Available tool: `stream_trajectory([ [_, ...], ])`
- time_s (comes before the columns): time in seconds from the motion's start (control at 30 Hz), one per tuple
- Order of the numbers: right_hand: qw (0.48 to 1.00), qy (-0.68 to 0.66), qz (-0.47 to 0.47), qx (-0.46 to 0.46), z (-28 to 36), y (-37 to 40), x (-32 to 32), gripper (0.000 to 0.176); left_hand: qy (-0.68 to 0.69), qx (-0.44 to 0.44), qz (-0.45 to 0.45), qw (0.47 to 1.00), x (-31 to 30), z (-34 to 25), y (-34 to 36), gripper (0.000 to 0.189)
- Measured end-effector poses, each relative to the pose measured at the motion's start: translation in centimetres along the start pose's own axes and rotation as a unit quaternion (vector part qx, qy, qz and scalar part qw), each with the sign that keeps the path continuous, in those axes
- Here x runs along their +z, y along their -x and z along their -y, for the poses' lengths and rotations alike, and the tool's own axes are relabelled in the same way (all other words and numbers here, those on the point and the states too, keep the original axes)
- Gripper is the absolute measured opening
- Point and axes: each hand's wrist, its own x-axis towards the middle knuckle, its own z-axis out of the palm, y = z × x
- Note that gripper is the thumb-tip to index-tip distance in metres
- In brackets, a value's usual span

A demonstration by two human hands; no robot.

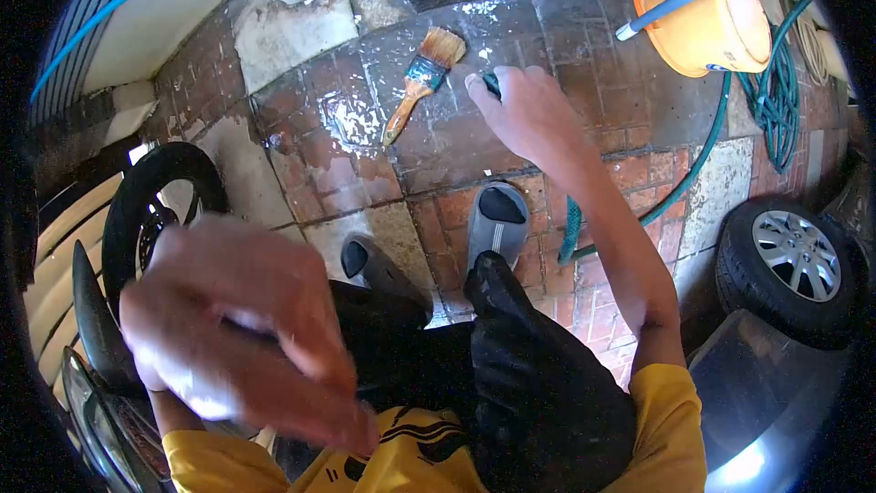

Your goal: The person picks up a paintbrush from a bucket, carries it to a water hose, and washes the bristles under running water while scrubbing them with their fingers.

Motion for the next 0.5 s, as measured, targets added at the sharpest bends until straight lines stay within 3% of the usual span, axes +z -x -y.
stream_trajectory([
  [0.03,1.000,0.000,-0.002,0.006,-0.4,-0.2,-0.1,0.053,0.035,0.021,-0.039,0.998,0.8,0.2,0.4,0.005],
  [0.1,0.999,0.010,-0.036,0.012,-2.4,-1.3,1.4,0.052,0.026,0.029,0.033,0.999,0.2,-0.1,-0.2,0.008],
  [0.13,0.997,0.015,-0.070,0.014,-3.3,-2.0,2.2,0.054,0.030,0.031,0.028,0.999,0.4,-0.1,-0.4,0.008],
  [0.2,0.997,0.032,-0.059,0.024,-4.7,-3.3,2.5,0.054,0.032,0.030,0.025,0.999,1.3,-0.4,-0.9,0.009],
  [0.27,0.997,0.046,-0.049,0.031,-5.0,-4.1,2.4,0.055,0.038,0.073,-0.068,0.994,2.3,-0.9,-1.6,0.013],
  [0.5,0.997,0.057,-0.009,0.056,-5.4,-4.4,2.2,0.052,0.014,0.019,-0.100,0.995,3.0,-0.4,-0.9,0.016],
])
